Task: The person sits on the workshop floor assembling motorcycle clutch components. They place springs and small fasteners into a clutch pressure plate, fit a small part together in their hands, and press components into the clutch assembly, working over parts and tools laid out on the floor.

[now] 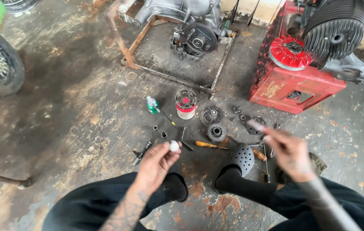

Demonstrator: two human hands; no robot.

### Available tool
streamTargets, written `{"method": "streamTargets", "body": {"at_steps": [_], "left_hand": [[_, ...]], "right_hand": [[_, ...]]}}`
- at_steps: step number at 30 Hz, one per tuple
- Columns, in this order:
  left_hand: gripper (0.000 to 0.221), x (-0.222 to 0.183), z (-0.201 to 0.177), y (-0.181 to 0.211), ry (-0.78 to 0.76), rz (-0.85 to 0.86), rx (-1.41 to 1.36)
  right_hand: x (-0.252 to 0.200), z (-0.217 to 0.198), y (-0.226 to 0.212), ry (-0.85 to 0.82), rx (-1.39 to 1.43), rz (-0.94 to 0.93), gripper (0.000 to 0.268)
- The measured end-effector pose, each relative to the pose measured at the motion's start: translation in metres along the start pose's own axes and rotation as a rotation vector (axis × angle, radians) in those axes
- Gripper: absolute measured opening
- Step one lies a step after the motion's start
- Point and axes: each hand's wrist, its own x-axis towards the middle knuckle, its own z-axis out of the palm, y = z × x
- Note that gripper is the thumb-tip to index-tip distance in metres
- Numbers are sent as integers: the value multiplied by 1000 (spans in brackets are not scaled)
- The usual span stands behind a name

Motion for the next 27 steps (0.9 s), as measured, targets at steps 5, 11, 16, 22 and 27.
{"method": "streamTargets", "body": {"at_steps": [5,11,16,22,27], "left_hand": [[26,-17,23,99,-140,202,277],[16,-3,54,170,-116,277,513],[18,72,53,160,-109,202,587],[31,193,20,100,-126,89,762],[37,263,-46,48,-2,156,887]], "right_hand": [[7,-107,-17,8,-289,15,30],[56,-141,-15,-149,-472,94,27],[84,-56,112,-580,-651,311,42],[43,119,317,-669,-463,214,25],[17,193,376,-679,-443,400,22]]}}
